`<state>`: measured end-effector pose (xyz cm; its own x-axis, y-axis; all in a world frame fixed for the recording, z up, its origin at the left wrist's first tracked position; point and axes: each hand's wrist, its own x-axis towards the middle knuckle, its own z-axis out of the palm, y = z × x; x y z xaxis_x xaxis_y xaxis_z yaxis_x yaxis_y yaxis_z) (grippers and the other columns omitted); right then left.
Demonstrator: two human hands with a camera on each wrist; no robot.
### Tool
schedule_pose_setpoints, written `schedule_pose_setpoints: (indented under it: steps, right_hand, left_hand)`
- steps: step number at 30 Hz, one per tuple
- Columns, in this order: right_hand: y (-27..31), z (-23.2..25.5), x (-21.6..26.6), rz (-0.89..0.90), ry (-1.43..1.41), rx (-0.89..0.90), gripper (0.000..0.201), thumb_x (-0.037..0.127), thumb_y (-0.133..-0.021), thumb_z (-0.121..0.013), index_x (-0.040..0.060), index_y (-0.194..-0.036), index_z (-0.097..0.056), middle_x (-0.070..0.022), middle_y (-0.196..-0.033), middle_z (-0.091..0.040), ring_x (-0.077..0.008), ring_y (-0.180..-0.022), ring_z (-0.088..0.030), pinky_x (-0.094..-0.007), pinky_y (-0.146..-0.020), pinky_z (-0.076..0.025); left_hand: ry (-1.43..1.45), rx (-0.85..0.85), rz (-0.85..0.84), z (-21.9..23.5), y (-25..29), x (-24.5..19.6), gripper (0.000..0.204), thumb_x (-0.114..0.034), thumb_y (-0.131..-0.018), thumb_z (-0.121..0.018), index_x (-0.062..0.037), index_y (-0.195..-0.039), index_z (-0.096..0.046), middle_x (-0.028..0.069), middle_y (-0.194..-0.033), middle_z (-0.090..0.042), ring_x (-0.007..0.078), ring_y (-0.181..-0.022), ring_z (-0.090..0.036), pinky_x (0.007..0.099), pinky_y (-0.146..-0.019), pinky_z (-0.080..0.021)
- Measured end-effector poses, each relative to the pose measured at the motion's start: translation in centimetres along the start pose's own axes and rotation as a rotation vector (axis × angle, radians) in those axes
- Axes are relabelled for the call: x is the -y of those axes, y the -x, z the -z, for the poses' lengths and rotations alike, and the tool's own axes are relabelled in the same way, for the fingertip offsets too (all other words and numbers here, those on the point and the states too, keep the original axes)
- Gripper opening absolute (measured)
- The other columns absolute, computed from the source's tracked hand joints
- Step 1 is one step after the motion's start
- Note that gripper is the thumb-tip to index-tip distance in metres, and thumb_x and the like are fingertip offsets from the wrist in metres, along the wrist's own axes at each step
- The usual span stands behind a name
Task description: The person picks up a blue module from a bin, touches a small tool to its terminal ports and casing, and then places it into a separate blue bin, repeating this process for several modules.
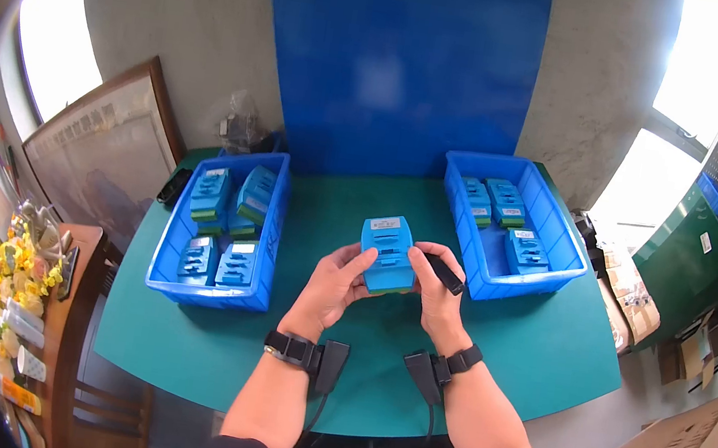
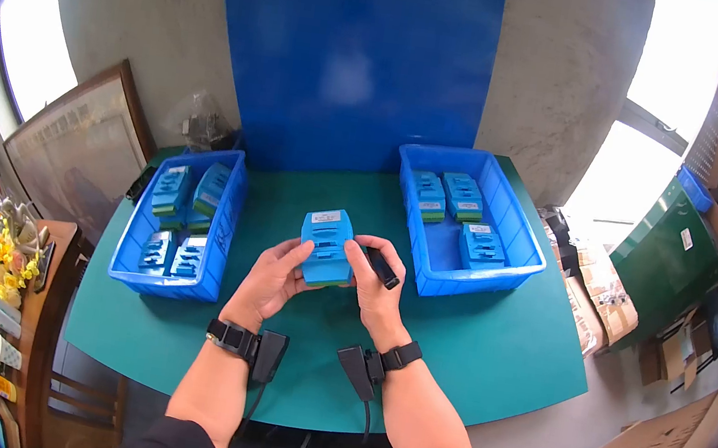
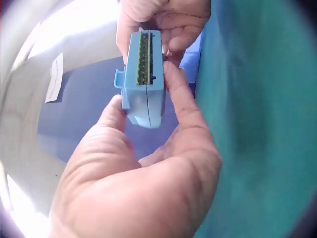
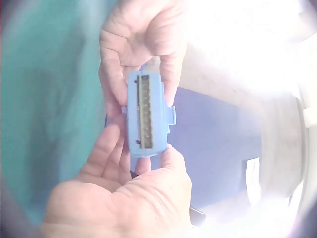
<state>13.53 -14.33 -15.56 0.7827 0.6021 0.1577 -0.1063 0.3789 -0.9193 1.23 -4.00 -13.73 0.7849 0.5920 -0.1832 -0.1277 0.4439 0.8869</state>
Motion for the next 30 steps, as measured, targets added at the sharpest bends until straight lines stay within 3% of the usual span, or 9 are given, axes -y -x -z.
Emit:
schedule_pose_setpoints:
  steps: [3, 5, 7, 11, 19, 26, 30]
  right_hand:
    - [0.6, -0.3, 0.4, 0.009, 0.058, -0.013, 0.030, 0.028, -0.093, -0.059, 0.0019, -0.107, -0.058, -0.0050, -0.076, -0.062, -0.0095, -0.065, -0.061, -0.0234, -0.049, -0.048]
    - [1.0, -0.6, 1.6, 0.051, 0.092, 0.014, 0.043, 0.038, -0.099, -0.042, 0.0011, -0.119, -0.051, -0.0083, -0.077, -0.063, -0.0131, -0.064, -0.061, -0.0249, -0.055, -0.049]
    - [1.2, -0.5, 1.6, 0.163, 0.041, 0.042, 0.043, 0.037, -0.100, -0.037, -0.0006, -0.114, -0.051, -0.0088, -0.074, -0.061, -0.0142, -0.063, -0.061, -0.0262, -0.054, -0.049]
    - [2.4, -1.0, 1.9, 0.125, -0.085, 0.236, 0.031, 0.026, -0.097, -0.039, -0.0014, -0.099, -0.052, -0.0104, -0.075, -0.061, -0.0154, -0.062, -0.060, -0.0271, -0.054, -0.049]
    - [4.0, -2.3, 1.0, 0.033, -0.037, 0.383, 0.015, 0.008, -0.091, -0.052, -0.0034, -0.099, -0.055, -0.0106, -0.081, -0.064, -0.0142, -0.067, -0.062, -0.0262, -0.061, -0.052]
    - [3.6, -2.0, 0.9, 0.075, -0.001, 0.326, 0.016, 0.011, -0.092, -0.052, -0.0033, -0.097, -0.058, -0.0113, -0.079, -0.064, -0.0154, -0.066, -0.063, -0.0264, -0.060, -0.052]
    - [2.5, -1.1, 1.2, 0.104, -0.011, 0.184, 0.017, 0.011, -0.091, -0.051, -0.0035, -0.092, -0.059, -0.0119, -0.073, -0.064, -0.0166, -0.060, -0.063, -0.0262, -0.057, -0.051]
  left_hand:
    - [0.154, 0.068, 0.029, 1.3, -0.6, 0.2, 0.040, -0.024, -0.091, -0.061, 0.0017, -0.120, -0.053, 0.0101, -0.112, -0.062, 0.0195, -0.096, -0.064, 0.0336, -0.082, -0.054]
    - [0.309, 0.019, 0.019, 1.9, -0.7, -0.1, 0.034, -0.023, -0.089, -0.064, -0.0010, -0.114, -0.055, 0.0084, -0.108, -0.063, 0.0186, -0.095, -0.065, 0.0316, -0.079, -0.056]
    - [0.438, -0.059, 0.000, 2.3, -0.5, -0.4, 0.032, -0.022, -0.087, -0.066, -0.0023, -0.111, -0.057, 0.0078, -0.105, -0.063, 0.0188, -0.095, -0.065, 0.0308, -0.079, -0.058]
    - [0.500, -0.127, -0.035, 3.0, -0.7, -0.1, 0.031, -0.022, -0.085, -0.069, -0.0030, -0.107, -0.058, 0.0082, -0.103, -0.063, 0.0188, -0.094, -0.065, 0.0307, -0.080, -0.058]
    - [0.464, -0.125, -0.014, 2.8, -0.8, 0.3, 0.032, -0.023, -0.085, -0.069, -0.0042, -0.108, -0.059, 0.0069, -0.100, -0.064, 0.0160, -0.090, -0.064, 0.0291, -0.077, -0.055]
    - [0.351, -0.149, -0.009, 2.4, -0.4, 0.1, 0.037, -0.026, -0.085, -0.069, -0.0030, -0.112, -0.058, 0.0059, -0.102, -0.064, 0.0149, -0.092, -0.064, 0.0306, -0.079, -0.055]
    - [0.319, -0.152, 0.003, 2.9, -0.8, 0.3, 0.042, -0.027, -0.085, -0.069, -0.0007, -0.115, -0.056, 0.0070, -0.104, -0.063, 0.0165, -0.095, -0.064, 0.0331, -0.081, -0.055]
